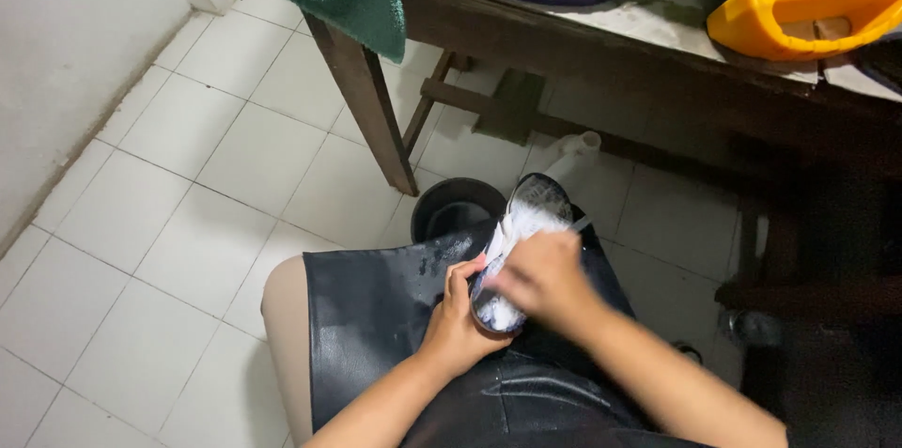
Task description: The person scrubs the sole of a blue and white sneaker with a purple brush, then uses a smaller brush to clean the tread grooves. They rinse the shoe in a black bucket and wipe it with a green towel.
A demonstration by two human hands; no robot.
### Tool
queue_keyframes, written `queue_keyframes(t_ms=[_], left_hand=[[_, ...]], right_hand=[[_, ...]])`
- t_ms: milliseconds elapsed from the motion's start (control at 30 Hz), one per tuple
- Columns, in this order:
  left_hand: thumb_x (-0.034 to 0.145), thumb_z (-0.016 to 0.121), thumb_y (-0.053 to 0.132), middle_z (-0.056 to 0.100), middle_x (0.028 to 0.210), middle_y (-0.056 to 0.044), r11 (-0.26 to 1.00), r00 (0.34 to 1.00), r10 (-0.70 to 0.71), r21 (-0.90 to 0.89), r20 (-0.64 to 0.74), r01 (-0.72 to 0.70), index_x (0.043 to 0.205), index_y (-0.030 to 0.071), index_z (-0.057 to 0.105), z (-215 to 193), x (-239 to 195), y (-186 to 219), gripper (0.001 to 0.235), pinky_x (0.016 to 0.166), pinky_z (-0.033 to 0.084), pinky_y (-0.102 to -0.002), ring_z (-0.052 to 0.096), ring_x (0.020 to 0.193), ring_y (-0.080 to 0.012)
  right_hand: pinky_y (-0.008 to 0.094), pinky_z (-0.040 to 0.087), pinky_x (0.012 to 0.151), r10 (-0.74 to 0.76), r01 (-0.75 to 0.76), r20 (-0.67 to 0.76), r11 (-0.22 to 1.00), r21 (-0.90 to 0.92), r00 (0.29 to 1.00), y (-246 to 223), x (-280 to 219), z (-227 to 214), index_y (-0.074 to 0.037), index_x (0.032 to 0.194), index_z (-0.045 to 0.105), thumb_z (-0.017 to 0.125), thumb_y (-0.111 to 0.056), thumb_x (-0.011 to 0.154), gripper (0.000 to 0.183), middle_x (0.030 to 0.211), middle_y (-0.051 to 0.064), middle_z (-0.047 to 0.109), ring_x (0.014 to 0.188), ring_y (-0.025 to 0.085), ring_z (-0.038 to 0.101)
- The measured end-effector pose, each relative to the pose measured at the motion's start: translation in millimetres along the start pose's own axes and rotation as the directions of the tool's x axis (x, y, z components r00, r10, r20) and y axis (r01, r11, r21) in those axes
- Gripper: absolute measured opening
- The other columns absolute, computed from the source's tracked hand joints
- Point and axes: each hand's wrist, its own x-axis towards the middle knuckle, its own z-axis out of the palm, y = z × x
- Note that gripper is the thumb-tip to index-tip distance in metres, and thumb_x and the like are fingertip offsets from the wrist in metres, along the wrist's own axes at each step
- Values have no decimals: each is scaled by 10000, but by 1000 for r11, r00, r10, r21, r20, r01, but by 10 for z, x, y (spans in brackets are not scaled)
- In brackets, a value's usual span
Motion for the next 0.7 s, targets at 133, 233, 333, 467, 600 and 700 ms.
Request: queue_keyframes(t_ms=[133,233,333,467,600,700], left_hand=[[625,946,351,378,1465,-67,998,999,37,50,-8,-37,1381,166,305,-21,-1,15,1008,844,592,-496,573,1288,-299],[612,921,314,368,1482,-52,999,1000,-8,41,4,7,1394,168,316,17,13,0,999,798,582,-495,684,1128,-336],[614,944,321,407,1465,-56,1000,1000,20,17,-7,-20,1379,163,320,4,7,-26,1000,915,583,-516,642,1228,-318],[613,958,331,355,1494,-66,999,998,54,2,-12,-54,1391,163,293,-16,-9,-70,1037,944,559,-502,535,1340,-312],[768,787,124,224,1643,-137,885,963,218,-448,162,-125,1407,133,325,-189,39,-140,789,1200,326,-400,339,1497,-267],[687,411,39,433,1550,-250,552,989,38,-828,140,96,1174,41,602,-130,223,-363,523,947,562,-389,536,1289,-329]], right_hand=[[527,304,1103,347,-347,60,938,-12,936,493,16,-38,-155,813,631,652,-488,949,360,804,-25,636,827,217,633],[433,301,783,67,-68,-12,997,-42,998,15,65,3,-226,639,571,642,-639,875,481,628,-55,510,718,220,519],[400,281,823,54,-57,105,998,20,993,272,72,-5,-225,710,567,521,-637,953,480,690,-65,520,748,188,491],[392,348,789,299,-299,76,954,-13,951,596,53,-122,-159,791,647,679,-444,946,326,778,-20,600,795,197,546],[594,290,1100,393,-396,86,918,15,915,691,-39,-145,-177,795,665,665,-486,931,338,801,-45,641,840,207,632],[308,362,684,333,-343,92,929,140,938,783,-92,-225,-124,791,651,694,-368,954,297,755,-9,575,710,152,530]])
